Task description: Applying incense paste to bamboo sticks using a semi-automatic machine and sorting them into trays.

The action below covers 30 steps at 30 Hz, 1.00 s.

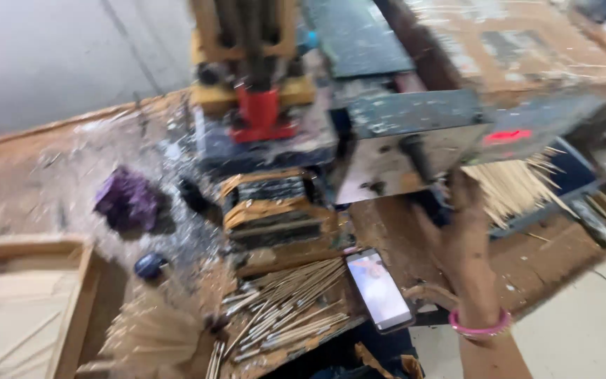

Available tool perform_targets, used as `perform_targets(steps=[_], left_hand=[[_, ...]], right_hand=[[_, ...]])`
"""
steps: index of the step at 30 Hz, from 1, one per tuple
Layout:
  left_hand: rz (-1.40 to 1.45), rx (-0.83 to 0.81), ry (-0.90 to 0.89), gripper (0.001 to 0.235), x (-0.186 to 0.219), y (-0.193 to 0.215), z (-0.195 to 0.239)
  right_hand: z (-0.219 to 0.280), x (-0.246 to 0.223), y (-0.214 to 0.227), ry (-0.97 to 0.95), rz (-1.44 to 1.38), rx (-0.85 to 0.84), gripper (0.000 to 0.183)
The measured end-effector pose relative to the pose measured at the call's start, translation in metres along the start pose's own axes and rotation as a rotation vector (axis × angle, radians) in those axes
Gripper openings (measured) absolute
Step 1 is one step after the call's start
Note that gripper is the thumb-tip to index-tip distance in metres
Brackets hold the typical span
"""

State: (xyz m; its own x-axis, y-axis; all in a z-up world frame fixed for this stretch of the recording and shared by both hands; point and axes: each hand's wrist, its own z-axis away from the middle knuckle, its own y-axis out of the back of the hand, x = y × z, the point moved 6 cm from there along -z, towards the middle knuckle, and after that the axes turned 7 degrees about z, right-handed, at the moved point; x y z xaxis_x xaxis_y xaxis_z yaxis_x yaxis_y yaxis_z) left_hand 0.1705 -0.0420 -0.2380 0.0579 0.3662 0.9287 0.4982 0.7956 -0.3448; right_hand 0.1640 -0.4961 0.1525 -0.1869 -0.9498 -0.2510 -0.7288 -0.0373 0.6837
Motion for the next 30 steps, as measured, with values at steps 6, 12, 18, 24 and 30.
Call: perform_targets(steps=[6,12,18,24,30], left_hand=[[-0.659,-0.049,-0.391,0.041,0.213,-0.115,-0.111],[-0.351,-0.129,-0.231,0.048,0.248,-0.105,-0.15],[-0.124,0.141,-0.281,0.016,0.259,-0.055,-0.223],[-0.226,0.305,-0.36,0.017,0.237,-0.027,-0.296],[0.044,0.239,-0.172,0.017,0.241,-0.051,-0.305]], right_hand=[[0.111,-0.057,-0.074,-0.25,-0.968,-0.462,0.043],[0.086,-0.062,-0.109,-0.153,-1.295,-0.562,0.02],[0.011,-0.103,-0.112,0.248,-0.578,-0.447,0.038],[-0.024,-0.144,-0.12,0.481,-0.035,-0.338,0.057],[-0.011,-0.134,-0.117,0.463,0.01,-0.29,0.052]])
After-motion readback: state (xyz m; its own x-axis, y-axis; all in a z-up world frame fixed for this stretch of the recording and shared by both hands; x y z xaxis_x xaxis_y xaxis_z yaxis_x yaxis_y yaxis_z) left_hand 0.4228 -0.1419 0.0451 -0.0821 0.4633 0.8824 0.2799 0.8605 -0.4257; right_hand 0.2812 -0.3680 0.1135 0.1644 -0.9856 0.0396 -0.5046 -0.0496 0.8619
